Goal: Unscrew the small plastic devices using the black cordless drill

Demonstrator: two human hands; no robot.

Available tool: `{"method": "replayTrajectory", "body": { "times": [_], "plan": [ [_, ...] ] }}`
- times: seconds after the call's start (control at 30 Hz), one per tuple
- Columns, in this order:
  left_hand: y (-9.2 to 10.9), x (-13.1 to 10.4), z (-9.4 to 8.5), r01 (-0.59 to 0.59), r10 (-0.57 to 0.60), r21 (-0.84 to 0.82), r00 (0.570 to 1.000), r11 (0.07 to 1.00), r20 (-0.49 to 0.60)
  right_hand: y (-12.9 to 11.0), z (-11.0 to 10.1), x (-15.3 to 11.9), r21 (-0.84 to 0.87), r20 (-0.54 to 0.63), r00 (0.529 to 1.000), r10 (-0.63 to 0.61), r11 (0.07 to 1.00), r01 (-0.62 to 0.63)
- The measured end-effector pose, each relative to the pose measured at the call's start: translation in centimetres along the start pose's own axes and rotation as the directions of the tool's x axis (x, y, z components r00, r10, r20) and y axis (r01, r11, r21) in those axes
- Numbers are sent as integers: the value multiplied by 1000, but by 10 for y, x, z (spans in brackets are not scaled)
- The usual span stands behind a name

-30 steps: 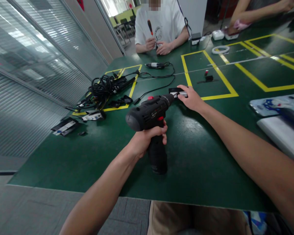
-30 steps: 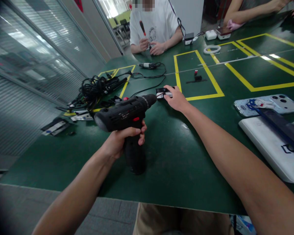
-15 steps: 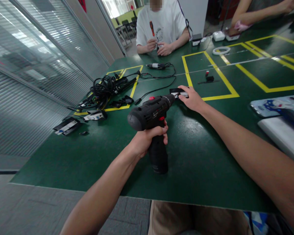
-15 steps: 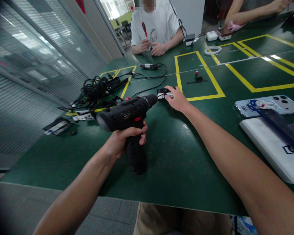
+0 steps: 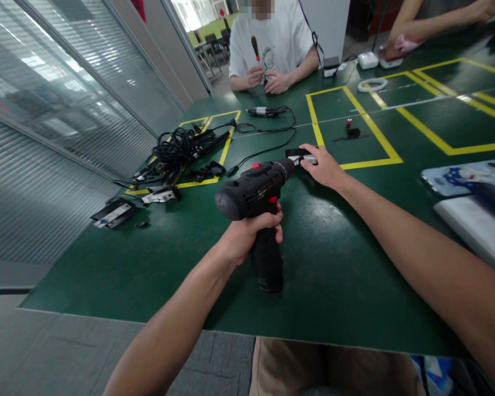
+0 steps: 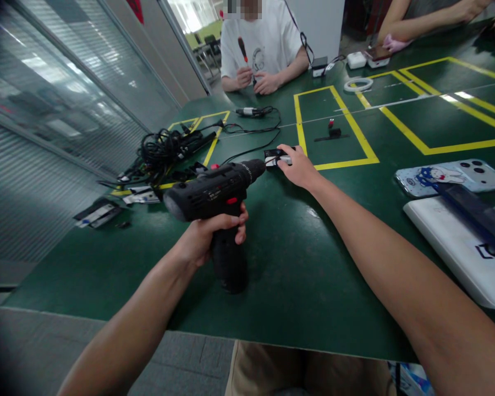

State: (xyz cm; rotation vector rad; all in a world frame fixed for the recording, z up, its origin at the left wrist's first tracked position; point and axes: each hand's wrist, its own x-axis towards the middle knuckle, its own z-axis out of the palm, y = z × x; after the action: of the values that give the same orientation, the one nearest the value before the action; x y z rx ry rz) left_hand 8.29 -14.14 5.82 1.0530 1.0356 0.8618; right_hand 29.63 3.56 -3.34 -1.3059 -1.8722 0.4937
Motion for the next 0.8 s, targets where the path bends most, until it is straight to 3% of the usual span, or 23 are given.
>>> {"method": "replayTrajectory", "body": {
  "times": [0.8],
  "plan": [
    [1,-1,2,8,-8,-11,1000,1000,-11,1,-1,-1,-10,3,1000,-4,1000,4]
  ]
}}
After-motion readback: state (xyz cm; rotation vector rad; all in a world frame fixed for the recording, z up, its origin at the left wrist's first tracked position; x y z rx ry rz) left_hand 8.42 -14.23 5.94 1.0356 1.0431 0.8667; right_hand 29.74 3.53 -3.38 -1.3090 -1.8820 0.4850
